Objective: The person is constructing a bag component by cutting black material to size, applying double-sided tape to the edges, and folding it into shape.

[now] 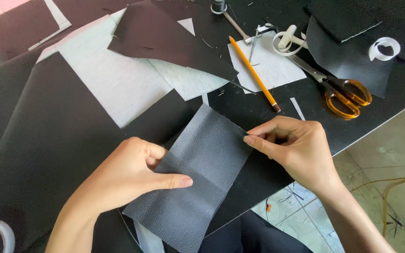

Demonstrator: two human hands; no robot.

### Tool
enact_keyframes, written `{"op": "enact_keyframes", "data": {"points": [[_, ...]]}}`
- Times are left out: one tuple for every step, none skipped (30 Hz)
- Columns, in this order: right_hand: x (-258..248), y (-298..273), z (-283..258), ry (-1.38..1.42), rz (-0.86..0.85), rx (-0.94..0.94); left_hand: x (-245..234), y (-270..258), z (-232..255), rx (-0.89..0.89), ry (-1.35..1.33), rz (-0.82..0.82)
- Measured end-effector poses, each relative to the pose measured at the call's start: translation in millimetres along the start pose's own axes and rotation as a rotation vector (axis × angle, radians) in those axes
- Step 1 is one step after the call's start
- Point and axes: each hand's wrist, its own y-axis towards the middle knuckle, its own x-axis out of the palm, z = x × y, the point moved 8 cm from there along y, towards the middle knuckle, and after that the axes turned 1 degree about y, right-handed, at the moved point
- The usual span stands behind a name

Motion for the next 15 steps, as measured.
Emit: {"op": "enact_keyframes", "data": {"points": [[0.0, -0.6, -0.6, -0.021, 0.007, -0.004, 0.2, 0.4, -0.6, 0.019, 0.012, -0.002], [-0.2, -1.0, -1.3, -0.042, 0.015, -0.009, 0.2, 1.0, -1.0, 0.04, 0.024, -0.003], [0.2, -1.3, -0.8, -0.042, 0.013, -0.011, 0.1, 1.4, -3.4, 0.04, 0.023, -0.001], [0.5, -1.3, -1.8, -0.052, 0.011, -0.028, -0.8, 1.9, -2.9, 0.071, 0.047, 0.01], [0.7, -1.2, -2.9, -0.063, 0.009, -0.046, -1.8, 2.5, -2.2, 0.102, 0.07, 0.022], [0.9, -1.2, -1.8, -0.063, 0.008, -0.047, -1.6, 2.6, -2.9, 0.102, 0.069, 0.022], [1.3, -1.2, -1.3, -0.062, 0.005, -0.057, -0.9, 2.7, -2.9, 0.11, 0.074, 0.02], [1.5, -1.2, -0.7, -0.06, 0.003, -0.066, -0.3, 3.1, -2.8, 0.117, 0.079, 0.017], [1.6, -1.6, -2.1, -0.061, 0.003, -0.067, -0.3, 2.6, -2.3, 0.118, 0.078, 0.017], [1.4, -1.9, -2.3, -0.078, 0.007, -0.053, -0.9, 2.0, -1.7, 0.121, 0.095, 0.025], [1.1, -2.1, -2.4, -0.096, 0.011, -0.038, -1.4, 1.5, -1.1, 0.124, 0.111, 0.033], [1.3, -2.3, -3.0, -0.096, 0.01, -0.038, -1.3, 1.7, -1.1, 0.123, 0.111, 0.033], [1.1, -2.4, -2.9, -0.106, 0.013, -0.03, -1.6, 1.8, -0.7, 0.129, 0.121, 0.04], [1.3, -2.5, -2.9, -0.115, 0.017, -0.022, -2.3, 1.9, -0.5, 0.135, 0.132, 0.046], [1.6, -2.4, -3.2, -0.116, 0.016, -0.022, -2.6, 1.4, 0.1, 0.134, 0.132, 0.046]]}}
